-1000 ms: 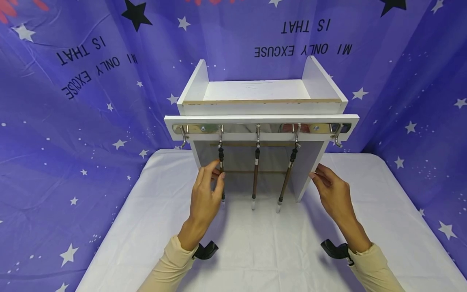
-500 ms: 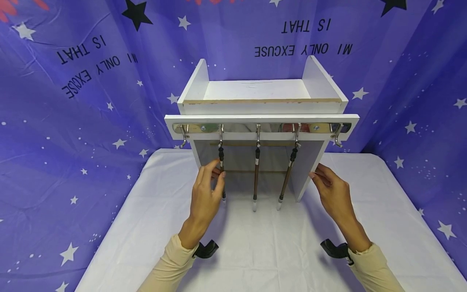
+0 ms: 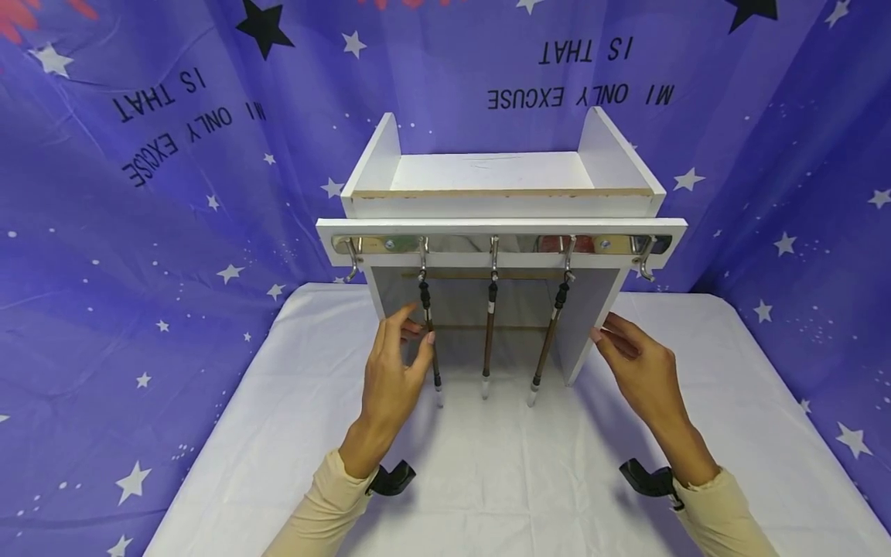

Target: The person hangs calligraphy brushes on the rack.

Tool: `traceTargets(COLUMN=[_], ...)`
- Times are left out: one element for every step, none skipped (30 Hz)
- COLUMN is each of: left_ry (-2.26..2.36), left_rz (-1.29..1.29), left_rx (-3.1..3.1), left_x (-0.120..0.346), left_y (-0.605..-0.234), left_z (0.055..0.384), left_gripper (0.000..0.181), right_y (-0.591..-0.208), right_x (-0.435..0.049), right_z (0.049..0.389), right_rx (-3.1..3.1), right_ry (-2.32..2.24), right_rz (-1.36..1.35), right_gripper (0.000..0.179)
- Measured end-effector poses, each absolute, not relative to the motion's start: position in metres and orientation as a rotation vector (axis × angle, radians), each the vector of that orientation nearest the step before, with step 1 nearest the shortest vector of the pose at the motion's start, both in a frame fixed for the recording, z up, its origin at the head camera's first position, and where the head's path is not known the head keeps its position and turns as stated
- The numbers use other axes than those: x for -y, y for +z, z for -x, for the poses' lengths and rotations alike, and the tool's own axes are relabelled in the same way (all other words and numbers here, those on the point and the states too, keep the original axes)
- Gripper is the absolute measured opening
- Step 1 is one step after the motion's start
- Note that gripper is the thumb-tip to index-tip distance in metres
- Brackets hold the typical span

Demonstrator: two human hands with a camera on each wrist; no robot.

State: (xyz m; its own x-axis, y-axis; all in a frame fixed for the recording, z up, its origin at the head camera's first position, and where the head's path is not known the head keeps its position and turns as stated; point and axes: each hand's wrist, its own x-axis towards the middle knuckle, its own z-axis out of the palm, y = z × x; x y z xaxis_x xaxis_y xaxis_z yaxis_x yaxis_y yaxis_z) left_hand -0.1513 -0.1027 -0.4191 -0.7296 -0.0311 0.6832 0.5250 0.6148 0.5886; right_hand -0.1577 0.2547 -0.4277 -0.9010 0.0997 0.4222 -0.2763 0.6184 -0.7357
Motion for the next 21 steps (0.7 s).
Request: traceTargets(left_ry=[-1.079,-1.081,-1.08,-1.077,-1.073,-1.069,-1.063,-1.055,-1.046,-1.038,-1.032,-1.023,-1.011,-1.0,-0.987,-0.975,-0.956,-0.939,-0.924,-0.909,-0.896], left_rz=[0.386,0.386,0.387,0.389,0.392,0.395,0.399,0.401,0.402,0.402,0.399,0.395,0.389,0.38,0.37,0.363,0.356,0.353,0.35,0.347,0.342], left_rx=[2.175,2.175,2.173,2.17,2.164,2.155,2.147,2.136,2.128,2.123,2.124,2.131,2.142,2.158,2.176,2.198,2.221,2.242,2.262,2.283,2.304], left_x=[0.103,0.103,0.104,0.105,0.105,0.106,0.108,0.109,0.111,0.113,0.116,0.118,0.121,0.124,0.127,0.131,0.134,0.138,0.142,0.146,0.151], left_y=[-0.419,-0.419,-0.419,-0.419,-0.418,-0.418,-0.417,-0.417,-0.416,-0.415,-0.414,-0.413,-0.411,-0.41,-0.409,-0.408,-0.407,-0.406,-0.404,-0.403,-0.402], left_z=[0.151,0.151,0.15,0.149,0.148,0.147,0.145,0.143,0.142,0.14,0.138,0.137,0.135,0.134,0.132,0.13,0.128,0.127,0.125,0.124,0.122], left_gripper=[0.051,0.052,0.053,0.053,0.054,0.055,0.056,0.056,0.057,0.058,0.059,0.059,0.06,0.061,0.062,0.064,0.066,0.068,0.07,0.073,0.076], right_y=[-0.427,-0.425,-0.424,-0.423,-0.422,-0.42,-0.419,-0.417,-0.416,-0.414,-0.413,-0.411,-0.41,-0.409,-0.407,-0.405,-0.404,-0.403,-0.402,-0.4,-0.399], right_x=[-0.256,-0.258,-0.259,-0.261,-0.262,-0.264,-0.265,-0.267,-0.268,-0.27,-0.271,-0.273,-0.274,-0.276,-0.278,-0.279,-0.28,-0.281,-0.282,-0.282,-0.283], right_z=[0.158,0.157,0.157,0.156,0.156,0.155,0.154,0.153,0.152,0.151,0.15,0.149,0.148,0.147,0.146,0.144,0.143,0.142,0.14,0.139,0.137], right_rx=[2.418,2.418,2.417,2.413,2.41,2.41,2.41,2.41,2.41,2.41,2.412,2.414,2.418,2.428,2.444,2.462,2.481,2.502,2.527,2.555,2.582], right_ry=[1.198,1.188,1.183,1.181,1.179,1.173,1.163,1.151,1.136,1.12,1.103,1.083,1.065,1.046,1.025,1.007,0.988,0.968,0.947,0.926,0.905], right_rz=[-0.139,-0.137,-0.133,-0.128,-0.124,-0.119,-0.115,-0.112,-0.107,-0.103,-0.096,-0.093,-0.093,-0.09,-0.088,-0.096,-0.108,-0.123,-0.137,-0.149,-0.165], right_gripper=[0.045,0.046,0.046,0.046,0.046,0.046,0.046,0.045,0.045,0.044,0.044,0.043,0.044,0.044,0.046,0.048,0.051,0.054,0.058,0.062,0.066])
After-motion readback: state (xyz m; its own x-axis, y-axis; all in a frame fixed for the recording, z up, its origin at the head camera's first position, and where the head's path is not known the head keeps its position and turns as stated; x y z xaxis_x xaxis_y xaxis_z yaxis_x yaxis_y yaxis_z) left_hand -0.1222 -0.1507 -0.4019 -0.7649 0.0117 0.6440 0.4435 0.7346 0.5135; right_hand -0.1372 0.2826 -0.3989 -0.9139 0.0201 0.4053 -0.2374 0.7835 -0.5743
